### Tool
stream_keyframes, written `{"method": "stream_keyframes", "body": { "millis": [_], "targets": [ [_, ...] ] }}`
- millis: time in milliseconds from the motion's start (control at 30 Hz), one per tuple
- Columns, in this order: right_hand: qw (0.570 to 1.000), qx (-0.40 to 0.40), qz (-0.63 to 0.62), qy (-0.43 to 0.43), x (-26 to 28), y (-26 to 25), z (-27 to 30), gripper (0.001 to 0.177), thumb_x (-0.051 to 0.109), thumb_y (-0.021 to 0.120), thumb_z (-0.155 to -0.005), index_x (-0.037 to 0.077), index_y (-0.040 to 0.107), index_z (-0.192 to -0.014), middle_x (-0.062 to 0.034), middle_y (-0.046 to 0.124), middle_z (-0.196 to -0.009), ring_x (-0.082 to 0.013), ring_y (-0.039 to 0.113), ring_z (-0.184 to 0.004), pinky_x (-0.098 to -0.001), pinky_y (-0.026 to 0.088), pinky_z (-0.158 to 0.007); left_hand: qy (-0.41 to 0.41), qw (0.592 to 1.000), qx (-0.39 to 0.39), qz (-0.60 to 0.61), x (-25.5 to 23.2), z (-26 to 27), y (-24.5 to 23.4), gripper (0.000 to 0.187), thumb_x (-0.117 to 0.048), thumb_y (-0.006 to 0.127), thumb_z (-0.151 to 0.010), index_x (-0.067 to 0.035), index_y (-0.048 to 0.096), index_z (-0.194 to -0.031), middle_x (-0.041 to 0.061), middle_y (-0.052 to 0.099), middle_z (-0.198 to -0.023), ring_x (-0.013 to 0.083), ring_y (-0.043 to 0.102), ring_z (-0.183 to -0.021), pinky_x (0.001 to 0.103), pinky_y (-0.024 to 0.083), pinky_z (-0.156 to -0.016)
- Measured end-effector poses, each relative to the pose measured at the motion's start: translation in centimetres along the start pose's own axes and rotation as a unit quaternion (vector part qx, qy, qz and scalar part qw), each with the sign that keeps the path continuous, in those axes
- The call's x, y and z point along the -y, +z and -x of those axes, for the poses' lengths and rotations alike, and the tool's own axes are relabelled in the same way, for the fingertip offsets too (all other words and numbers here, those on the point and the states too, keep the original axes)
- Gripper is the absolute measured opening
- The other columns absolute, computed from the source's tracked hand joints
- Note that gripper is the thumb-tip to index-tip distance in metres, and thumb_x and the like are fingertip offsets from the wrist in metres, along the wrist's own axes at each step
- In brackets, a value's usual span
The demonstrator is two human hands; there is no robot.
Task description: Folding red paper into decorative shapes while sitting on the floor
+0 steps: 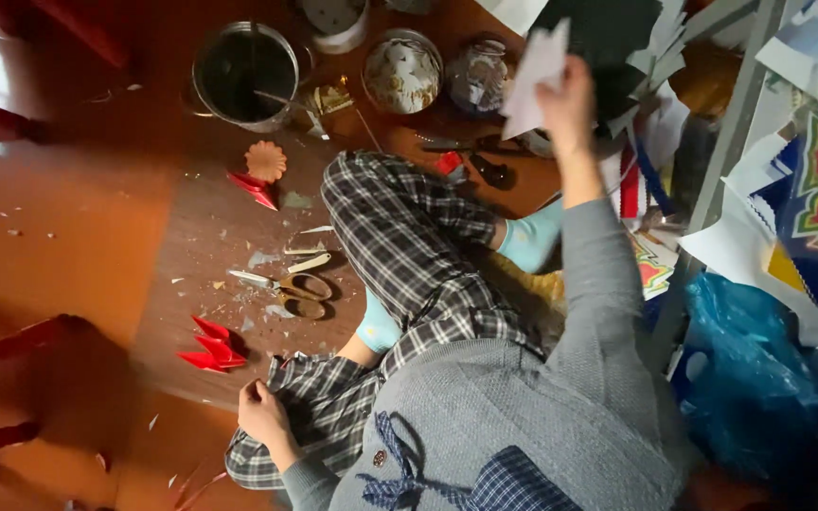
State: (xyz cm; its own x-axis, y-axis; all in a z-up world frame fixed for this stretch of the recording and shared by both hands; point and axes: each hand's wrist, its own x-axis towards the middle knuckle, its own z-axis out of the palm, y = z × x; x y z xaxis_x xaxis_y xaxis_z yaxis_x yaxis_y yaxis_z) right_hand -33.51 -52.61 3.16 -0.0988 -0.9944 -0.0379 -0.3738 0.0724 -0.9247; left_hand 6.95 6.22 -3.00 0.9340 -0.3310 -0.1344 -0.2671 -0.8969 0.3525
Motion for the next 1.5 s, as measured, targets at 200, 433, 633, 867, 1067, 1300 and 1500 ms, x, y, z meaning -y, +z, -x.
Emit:
{"method": "stream_keyframes", "body": {
  "millis": [200,433,633,867,1067,1300,1500],
  "targets": [
    [0.976,-0.057,0.197,-0.075,-15.3,-5.5,-8.7,0.077,-0.003,0.081,-0.077,0.002,0.039,-0.141,-0.024,0.05,-0.135,-0.0367,0.051,-0.124,-0.0423,0.039,-0.103,0.005,0.999,0.008,-0.033,-1.0,0.7,-0.1,0.023,-0.024,0.054,-0.096,-0.012,0.073,-0.101,0.012,0.072,-0.097,0.0356,0.066,-0.088,0.045,0.048,-0.077],
    [0.88,0.042,0.448,-0.15,-11.8,-0.4,-1.6,0.038,0.029,0.038,-0.106,0.002,0.065,-0.103,-0.0256,0.061,-0.098,-0.0451,0.058,-0.087,-0.0545,0.045,-0.076,0.037,0.997,0.002,-0.061,0.8,0.8,0.7,0.023,-0.025,0.055,-0.096,-0.011,0.072,-0.104,0.013,0.072,-0.098,0.0358,0.066,-0.089,0.045,0.049,-0.078],
    [0.862,0.059,0.44,-0.247,-1.9,-1.1,3.0,0.021,0.017,0.056,-0.078,0.019,0.071,-0.062,-0.0085,0.066,-0.064,-0.0336,0.06,-0.056,-0.0482,0.042,-0.05,0.052,0.998,0.011,-0.031,2.2,-0.8,0.0,0.017,-0.023,0.058,-0.096,-0.014,0.073,-0.098,0.01,0.072,-0.094,0.0329,0.067,-0.087,0.042,0.048,-0.078],
    [0.945,0.202,0.226,-0.123,-8.0,7.2,10.7,0.03,0.019,0.045,-0.1,0.013,0.034,-0.072,-0.0043,0.033,-0.072,-0.021,0.033,-0.065,-0.0393,0.029,-0.061,0.045,0.999,0.02,-0.012,3.1,-2.2,-0.3,0.018,-0.026,0.059,-0.097,-0.015,0.073,-0.101,0.007,0.073,-0.091,0.0312,0.067,-0.088,0.043,0.047,-0.079],
    [0.922,0.233,0.28,-0.13,-3.8,10.9,15.0,0.034,0.041,0.047,-0.097,0.009,0.049,-0.108,-0.0132,0.053,-0.107,-0.0349,0.055,-0.088,-0.0481,0.043,-0.06,0.061,0.998,0.009,0.0,0.4,0.1,-1.7,0.02,-0.02,0.059,-0.101,-0.007,0.073,-0.106,0.012,0.072,-0.098,0.0313,0.067,-0.086,0.043,0.051,-0.073],
    [0.869,0.186,0.302,-0.346,-5.9,12.2,15.0,0.034,0.04,0.058,-0.094,0.007,0.054,-0.094,-0.0138,0.057,-0.09,-0.0351,0.054,-0.084,-0.0463,0.039,-0.075,0.109,0.991,-0.035,0.064,2.9,0.3,-0.1,0.017,-0.013,0.059,-0.095,-0.007,0.069,-0.108,0.01,0.071,-0.101,0.027,0.066,-0.093,0.036,0.049,-0.086],
    [0.908,0.206,0.259,-0.255,-2.9,14.3,14.0,0.025,0.026,0.063,-0.098,0.002,0.056,-0.096,-0.0191,0.063,-0.076,-0.0412,0.066,-0.073,-0.0467,0.052,-0.061,0.114,0.983,-0.118,0.081,1.3,2.8,-1.8,0.013,-0.002,0.062,-0.092,-0.003,0.068,-0.104,0.017,0.067,-0.092,0.0375,0.066,-0.091,0.043,0.052,-0.081]
  ]
}}
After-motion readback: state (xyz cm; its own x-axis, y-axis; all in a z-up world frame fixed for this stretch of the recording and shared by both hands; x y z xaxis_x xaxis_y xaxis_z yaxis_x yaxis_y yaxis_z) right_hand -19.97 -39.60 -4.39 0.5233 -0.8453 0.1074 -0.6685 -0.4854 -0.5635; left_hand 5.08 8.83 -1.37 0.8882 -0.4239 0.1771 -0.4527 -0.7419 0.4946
